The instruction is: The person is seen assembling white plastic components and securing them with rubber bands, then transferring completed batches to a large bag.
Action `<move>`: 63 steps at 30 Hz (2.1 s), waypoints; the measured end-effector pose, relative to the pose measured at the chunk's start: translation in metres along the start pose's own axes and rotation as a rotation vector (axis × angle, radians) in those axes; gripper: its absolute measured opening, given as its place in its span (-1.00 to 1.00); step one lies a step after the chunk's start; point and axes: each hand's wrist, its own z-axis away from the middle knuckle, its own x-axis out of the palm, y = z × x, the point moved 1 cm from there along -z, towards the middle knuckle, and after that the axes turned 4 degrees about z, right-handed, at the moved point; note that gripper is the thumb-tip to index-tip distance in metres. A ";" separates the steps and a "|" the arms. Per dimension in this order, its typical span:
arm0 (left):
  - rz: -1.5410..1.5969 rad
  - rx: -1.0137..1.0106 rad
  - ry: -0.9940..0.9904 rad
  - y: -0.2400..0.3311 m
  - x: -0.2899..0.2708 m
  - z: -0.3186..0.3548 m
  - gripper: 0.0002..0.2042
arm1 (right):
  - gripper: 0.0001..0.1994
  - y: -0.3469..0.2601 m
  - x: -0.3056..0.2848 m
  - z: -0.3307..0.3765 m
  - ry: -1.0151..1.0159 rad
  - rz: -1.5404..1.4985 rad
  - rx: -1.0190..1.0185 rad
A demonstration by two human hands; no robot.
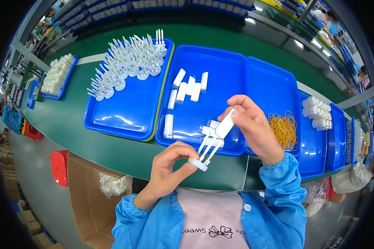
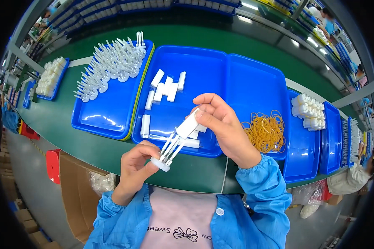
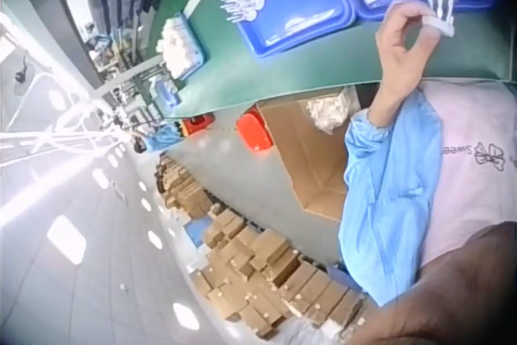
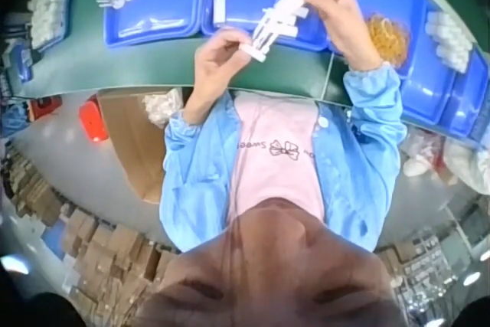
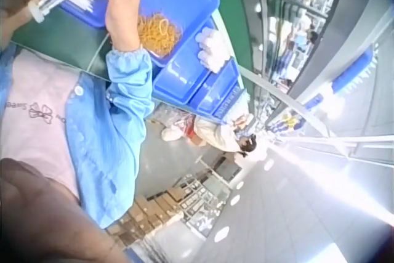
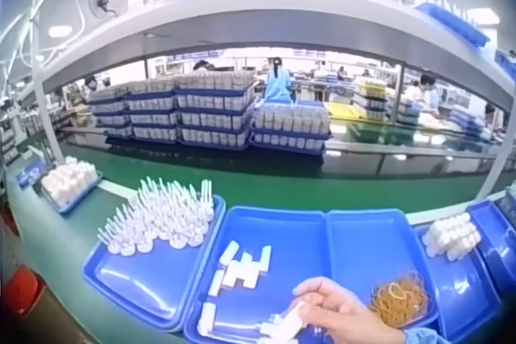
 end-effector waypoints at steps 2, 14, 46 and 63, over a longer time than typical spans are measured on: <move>-0.023 0.000 0.002 -0.001 0.000 0.000 -0.85 | -0.74 0.000 0.001 0.000 -0.016 -0.053 0.033; -0.344 0.113 -0.073 0.006 -0.006 -0.002 -0.87 | -0.82 -0.003 -0.004 0.000 -0.069 0.055 0.029; -0.269 0.164 0.200 -0.005 -0.016 -0.004 -0.83 | -0.77 0.033 -0.022 -0.042 0.080 1.350 -0.467; -0.414 0.227 0.050 0.006 0.002 -0.008 -0.80 | -0.72 0.005 0.000 -0.032 0.009 0.096 -0.026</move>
